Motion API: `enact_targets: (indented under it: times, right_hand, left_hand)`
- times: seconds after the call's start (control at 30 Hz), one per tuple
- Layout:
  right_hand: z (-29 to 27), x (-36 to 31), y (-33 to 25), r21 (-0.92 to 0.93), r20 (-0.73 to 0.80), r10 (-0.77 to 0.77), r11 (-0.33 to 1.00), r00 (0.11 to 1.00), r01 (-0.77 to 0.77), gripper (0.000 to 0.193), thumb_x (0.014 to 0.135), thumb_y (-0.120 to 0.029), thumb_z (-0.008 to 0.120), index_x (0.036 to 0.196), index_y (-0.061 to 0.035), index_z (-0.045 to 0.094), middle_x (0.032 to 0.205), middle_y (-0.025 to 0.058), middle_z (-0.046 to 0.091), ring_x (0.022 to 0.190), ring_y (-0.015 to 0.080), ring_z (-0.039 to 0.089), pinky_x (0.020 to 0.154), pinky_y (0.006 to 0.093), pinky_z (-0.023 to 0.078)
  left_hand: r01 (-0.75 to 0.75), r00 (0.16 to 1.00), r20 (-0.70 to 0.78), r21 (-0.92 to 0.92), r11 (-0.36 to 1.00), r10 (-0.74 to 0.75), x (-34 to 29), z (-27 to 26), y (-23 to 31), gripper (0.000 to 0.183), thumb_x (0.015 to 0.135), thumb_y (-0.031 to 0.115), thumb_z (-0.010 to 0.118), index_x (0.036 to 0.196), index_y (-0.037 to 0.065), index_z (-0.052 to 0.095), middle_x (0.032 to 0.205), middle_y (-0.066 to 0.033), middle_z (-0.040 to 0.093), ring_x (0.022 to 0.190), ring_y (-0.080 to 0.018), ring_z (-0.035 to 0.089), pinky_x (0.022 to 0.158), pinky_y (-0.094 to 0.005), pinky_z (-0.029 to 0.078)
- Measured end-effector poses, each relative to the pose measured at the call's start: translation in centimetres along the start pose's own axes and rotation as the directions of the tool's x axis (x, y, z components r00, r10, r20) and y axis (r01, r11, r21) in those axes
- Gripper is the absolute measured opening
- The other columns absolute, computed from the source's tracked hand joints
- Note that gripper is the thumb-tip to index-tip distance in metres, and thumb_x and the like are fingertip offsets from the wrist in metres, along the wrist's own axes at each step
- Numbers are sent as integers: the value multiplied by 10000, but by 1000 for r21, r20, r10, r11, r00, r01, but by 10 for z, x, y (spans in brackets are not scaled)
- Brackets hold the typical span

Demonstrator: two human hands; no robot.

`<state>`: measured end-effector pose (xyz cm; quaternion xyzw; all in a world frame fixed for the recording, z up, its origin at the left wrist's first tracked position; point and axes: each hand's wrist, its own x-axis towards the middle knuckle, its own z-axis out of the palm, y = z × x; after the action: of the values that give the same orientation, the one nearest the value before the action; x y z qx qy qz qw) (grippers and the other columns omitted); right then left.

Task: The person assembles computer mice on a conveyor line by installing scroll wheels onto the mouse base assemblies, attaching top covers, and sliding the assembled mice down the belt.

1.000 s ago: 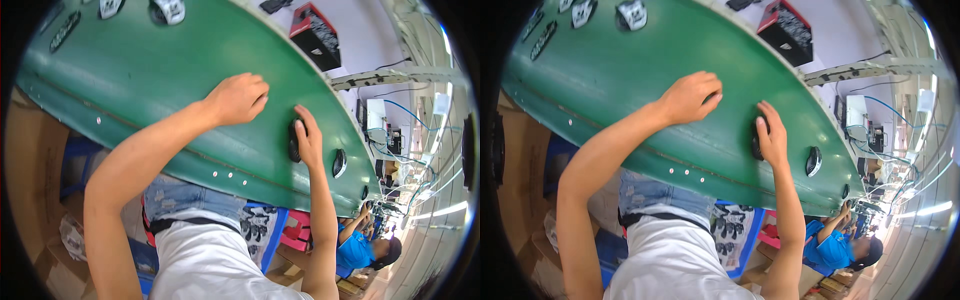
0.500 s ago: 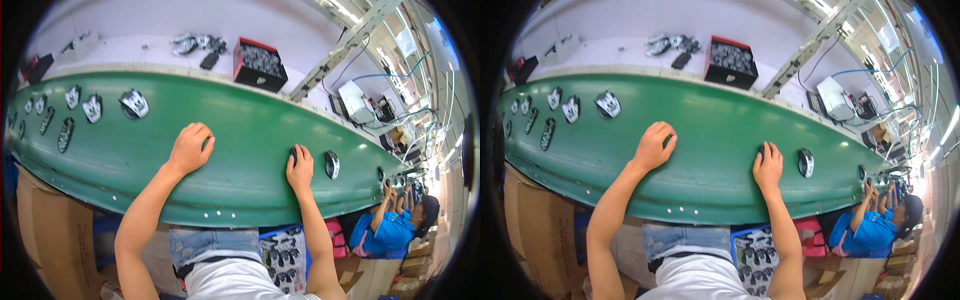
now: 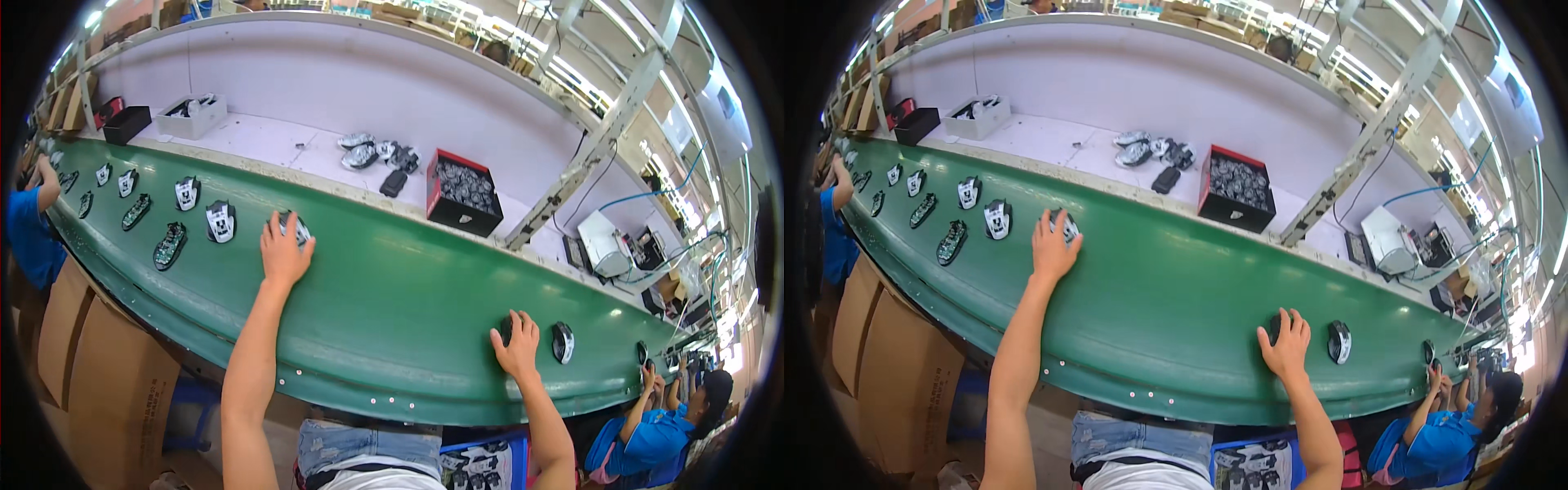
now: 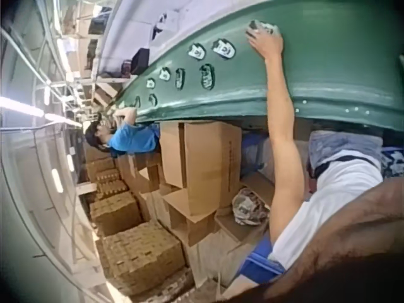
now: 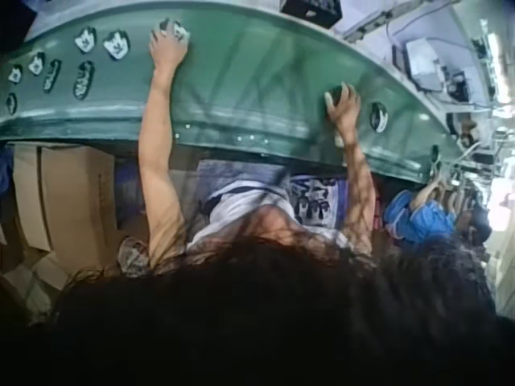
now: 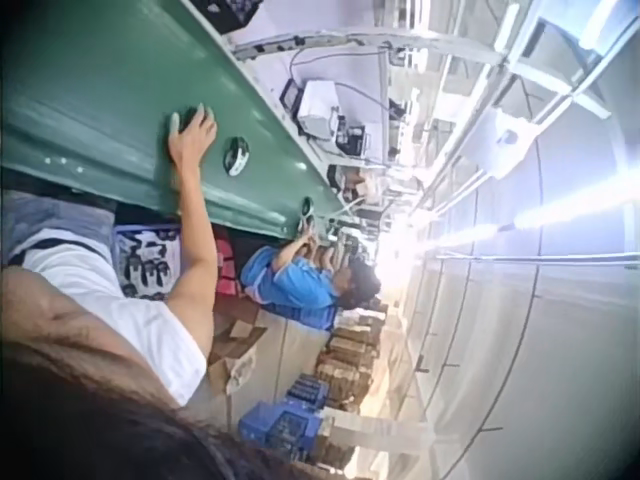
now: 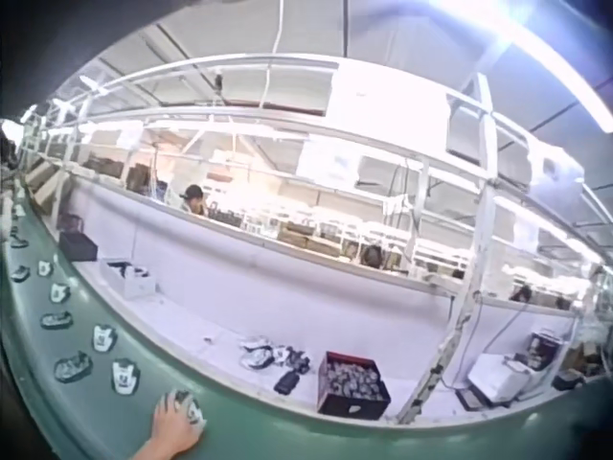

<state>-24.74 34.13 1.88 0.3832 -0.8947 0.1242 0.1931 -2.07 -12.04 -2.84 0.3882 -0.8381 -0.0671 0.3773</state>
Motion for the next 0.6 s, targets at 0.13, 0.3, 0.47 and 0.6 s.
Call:
enact_targets:
  times: [0.13,0.3,0.47,0.6]
  right_hand:
    - [-18,57,-49,125,-192,-151,976,970,177,487,852,-252,701,1260,-28,561,1390,223,471,1291,418,428,1084,497,348]
    - [24,217,-91,581,-81,-123,801,989,147,245,850,-164,670,1055,-30,667,975,160,706,921,316,690,819,408,540]
    - [87,334,-67,410,-82,-72,907,994,99,307,779,-178,721,1074,-97,717,934,137,733,900,284,707,808,399,550]
    - [121,363,-54,179,128,-45,984,991,22,341,737,-209,765,1075,-167,759,1005,137,736,967,308,698,878,400,550]
  left_hand:
    - [-194,974,91,-147,970,209,-15,-7,47,657,771,330,758,1350,135,516,1405,-230,432,1181,-434,488,992,-533,425]
    - [-476,820,186,-304,825,542,-54,-17,108,705,768,451,752,1378,175,533,1372,-211,469,1158,-405,493,965,-497,431]
    - [-552,742,258,-289,782,619,-44,-19,112,878,774,654,682,1474,183,441,1435,-185,443,1306,-425,393,1057,-523,345]
    - [-519,713,354,-313,795,605,-35,-12,103,959,783,716,642,1522,175,361,1493,-185,394,1412,-425,291,1134,-565,254]
